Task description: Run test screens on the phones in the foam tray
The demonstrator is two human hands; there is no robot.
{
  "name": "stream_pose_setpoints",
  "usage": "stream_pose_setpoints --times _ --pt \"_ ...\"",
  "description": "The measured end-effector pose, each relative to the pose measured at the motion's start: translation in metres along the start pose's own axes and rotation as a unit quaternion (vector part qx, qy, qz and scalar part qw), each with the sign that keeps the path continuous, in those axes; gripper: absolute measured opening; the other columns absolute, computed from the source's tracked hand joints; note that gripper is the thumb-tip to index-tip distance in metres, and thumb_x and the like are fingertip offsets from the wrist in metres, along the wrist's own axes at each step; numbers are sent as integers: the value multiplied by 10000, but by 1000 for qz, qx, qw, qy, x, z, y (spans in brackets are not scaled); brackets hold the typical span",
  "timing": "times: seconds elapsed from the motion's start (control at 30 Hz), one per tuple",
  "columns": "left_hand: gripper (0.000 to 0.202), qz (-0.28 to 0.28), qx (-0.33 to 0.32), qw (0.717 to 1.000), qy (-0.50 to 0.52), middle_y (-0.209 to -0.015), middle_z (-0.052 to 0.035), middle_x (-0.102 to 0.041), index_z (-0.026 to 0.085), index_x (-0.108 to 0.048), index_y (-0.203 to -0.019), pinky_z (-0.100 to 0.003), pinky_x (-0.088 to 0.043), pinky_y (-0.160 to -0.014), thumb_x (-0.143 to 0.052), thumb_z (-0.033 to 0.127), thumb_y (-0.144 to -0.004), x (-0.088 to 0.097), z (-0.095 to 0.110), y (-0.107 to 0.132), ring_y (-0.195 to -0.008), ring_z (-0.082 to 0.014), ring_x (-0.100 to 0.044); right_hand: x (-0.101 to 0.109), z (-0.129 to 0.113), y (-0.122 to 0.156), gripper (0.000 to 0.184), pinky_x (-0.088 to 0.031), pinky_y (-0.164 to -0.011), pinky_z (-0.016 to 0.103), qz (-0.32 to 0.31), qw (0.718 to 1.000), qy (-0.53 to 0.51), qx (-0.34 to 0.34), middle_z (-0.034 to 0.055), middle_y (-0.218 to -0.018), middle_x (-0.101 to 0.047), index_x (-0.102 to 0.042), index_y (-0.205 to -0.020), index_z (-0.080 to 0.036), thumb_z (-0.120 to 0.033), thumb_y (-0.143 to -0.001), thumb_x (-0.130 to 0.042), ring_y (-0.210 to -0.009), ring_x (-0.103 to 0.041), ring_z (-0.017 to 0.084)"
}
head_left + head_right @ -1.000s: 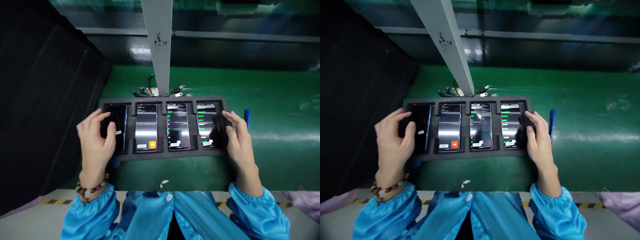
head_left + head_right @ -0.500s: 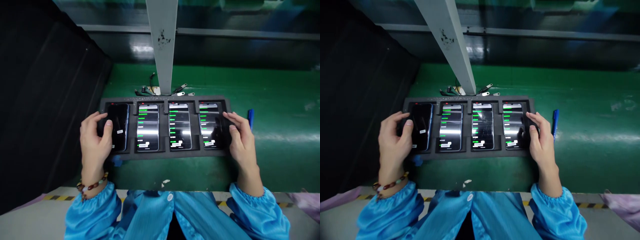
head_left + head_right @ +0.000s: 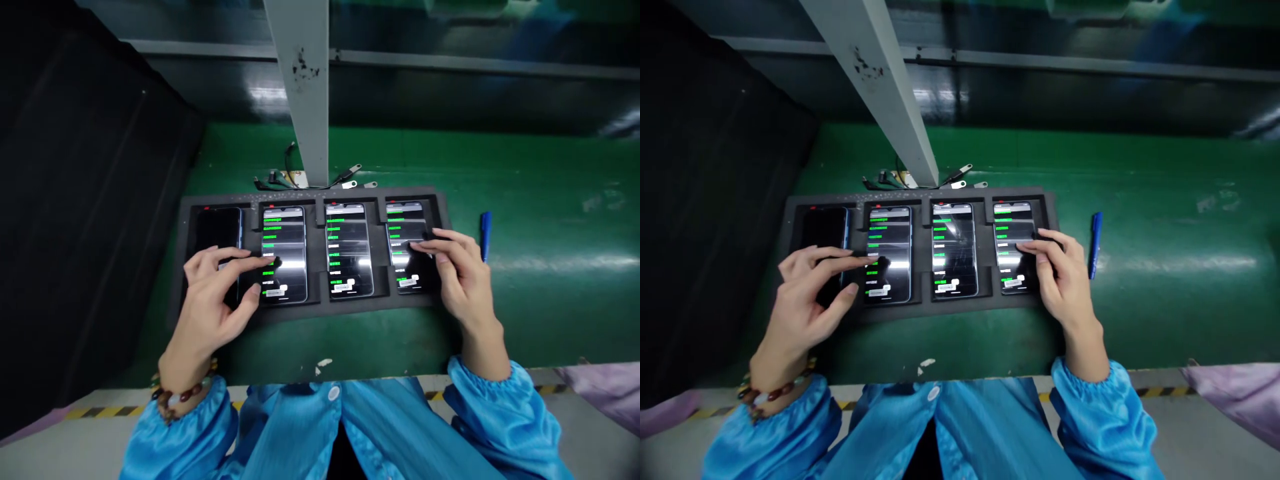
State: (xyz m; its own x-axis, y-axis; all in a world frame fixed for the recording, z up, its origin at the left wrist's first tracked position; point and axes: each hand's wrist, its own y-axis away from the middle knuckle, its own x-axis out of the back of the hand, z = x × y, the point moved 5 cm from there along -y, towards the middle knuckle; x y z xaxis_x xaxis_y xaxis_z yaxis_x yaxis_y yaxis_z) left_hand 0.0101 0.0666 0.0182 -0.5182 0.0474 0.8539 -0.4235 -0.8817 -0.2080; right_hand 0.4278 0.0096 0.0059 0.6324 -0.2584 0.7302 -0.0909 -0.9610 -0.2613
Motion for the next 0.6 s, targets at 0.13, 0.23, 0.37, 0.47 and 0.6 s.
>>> stream_pose_setpoints --times 0.13,0.23,0.37,0.47,0.6 --pt "430 -37 24 999 0 -1350 -117 -745 271 -704 -1452 -631 -292 -1326 -584 406 -1062 -6 -2 -8 -1396 -358 -634 -3 3 -3 401 -441 -1300 644 -15 1000 15 -3 61 -1428 -784 -757 -1415 -310 -315 -1174 -436 -1541 -579 328" --pt "455 -32 36 999 -3 -1375 -125 -736 270 -706 -1459 -636 -309 -1317 -575 424 -1052 -6 -2 -10 -1406 -368 -623 -3 3 -3 399 -441 -1302 649 -16 1000 15 3 51 -1445 -781 -740 -1435 -326 -299 -1169 -444 -1540 -582 326" --pt "426 -4 17 1000 -3 -1358 -112 -761 268 -730 -1425 -622 -323 -1325 -605 394 -1038 -2 1 -7 -1372 -355 -652 2 -2 4 375 -491 -1254 648 11 999 6 38 67 -1363 -811 -763 -1391 -326 -264 -1136 -495 -1501 -624 342" --pt "359 37 -14 999 0 -1277 -92 -805 267 -763 -1354 -619 -351 -1306 -632 337 -1027 3 3 -2 -1297 -341 -698 6 -3 12 332 -547 -1169 624 9 997 10 81 87 -1309 -816 -806 -1290 -310 -237 -1097 -546 -1433 -678 353" --pt "277 62 -56 996 13 -1142 -66 -838 290 -806 -1218 -594 -391 -1264 -657 293 -984 6 6 3 -1198 -324 -748 4 -9 15 297 -542 -1150 602 -12 991 49 122 93 -1345 -800 -834 -1192 -292 -217 -1053 -582 -1358 -725 344"
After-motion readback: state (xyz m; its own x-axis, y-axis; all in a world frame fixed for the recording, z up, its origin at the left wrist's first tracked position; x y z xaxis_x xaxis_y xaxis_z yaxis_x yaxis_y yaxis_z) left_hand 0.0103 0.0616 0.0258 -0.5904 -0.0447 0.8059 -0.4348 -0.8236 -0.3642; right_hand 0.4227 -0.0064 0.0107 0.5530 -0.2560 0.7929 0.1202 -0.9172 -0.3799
